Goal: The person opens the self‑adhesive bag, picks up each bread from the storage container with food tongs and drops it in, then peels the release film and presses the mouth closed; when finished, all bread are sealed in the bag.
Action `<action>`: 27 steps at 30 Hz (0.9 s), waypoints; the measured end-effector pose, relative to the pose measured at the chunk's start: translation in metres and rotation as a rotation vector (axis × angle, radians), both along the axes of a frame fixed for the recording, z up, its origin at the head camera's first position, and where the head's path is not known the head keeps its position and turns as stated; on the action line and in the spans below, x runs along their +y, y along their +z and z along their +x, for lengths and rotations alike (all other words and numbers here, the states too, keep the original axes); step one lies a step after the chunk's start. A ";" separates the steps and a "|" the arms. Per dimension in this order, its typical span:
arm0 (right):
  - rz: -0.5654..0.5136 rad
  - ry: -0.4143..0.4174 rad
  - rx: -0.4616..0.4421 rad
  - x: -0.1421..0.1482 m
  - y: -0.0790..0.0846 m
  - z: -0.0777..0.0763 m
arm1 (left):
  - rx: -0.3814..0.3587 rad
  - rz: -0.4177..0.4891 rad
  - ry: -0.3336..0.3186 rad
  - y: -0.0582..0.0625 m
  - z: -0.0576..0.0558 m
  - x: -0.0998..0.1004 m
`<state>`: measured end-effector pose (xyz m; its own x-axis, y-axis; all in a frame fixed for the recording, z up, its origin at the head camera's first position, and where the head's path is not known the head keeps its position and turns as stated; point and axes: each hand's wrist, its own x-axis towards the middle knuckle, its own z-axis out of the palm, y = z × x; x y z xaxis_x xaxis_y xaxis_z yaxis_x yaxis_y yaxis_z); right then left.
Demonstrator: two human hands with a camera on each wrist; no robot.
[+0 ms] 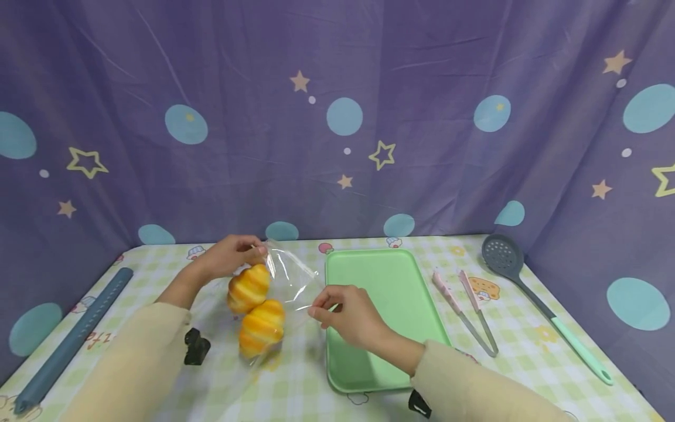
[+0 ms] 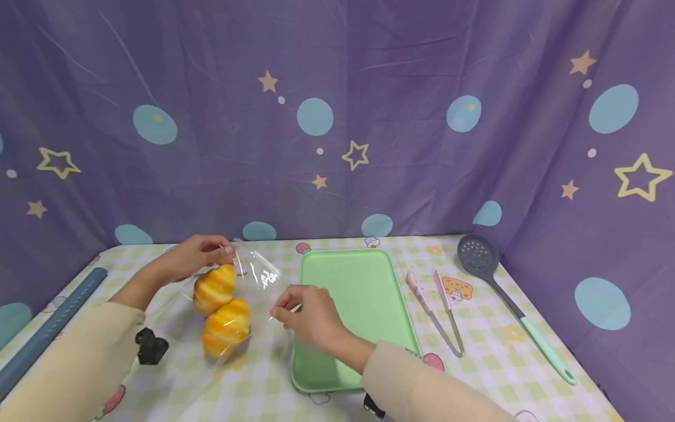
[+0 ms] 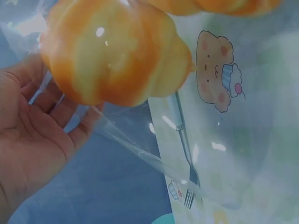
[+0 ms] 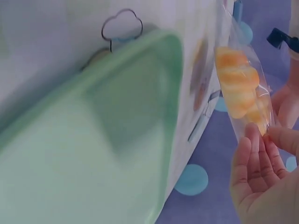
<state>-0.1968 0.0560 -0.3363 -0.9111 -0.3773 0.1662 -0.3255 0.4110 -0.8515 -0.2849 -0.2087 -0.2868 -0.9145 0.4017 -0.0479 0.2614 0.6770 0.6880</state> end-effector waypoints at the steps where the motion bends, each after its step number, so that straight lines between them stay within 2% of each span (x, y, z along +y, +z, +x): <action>1: 0.002 -0.002 0.011 0.001 0.001 -0.001 | 0.007 0.001 0.003 0.000 0.001 -0.001; 5: 0.006 -0.009 0.057 0.006 0.008 -0.005 | 0.052 0.006 0.025 0.002 0.003 -0.002; 11: -0.006 -0.021 0.112 0.014 0.017 -0.014 | 0.099 0.075 0.060 0.008 0.012 -0.002; 27: -0.106 -0.068 0.145 0.025 0.045 -0.027 | 0.323 0.234 0.114 0.014 0.029 -0.004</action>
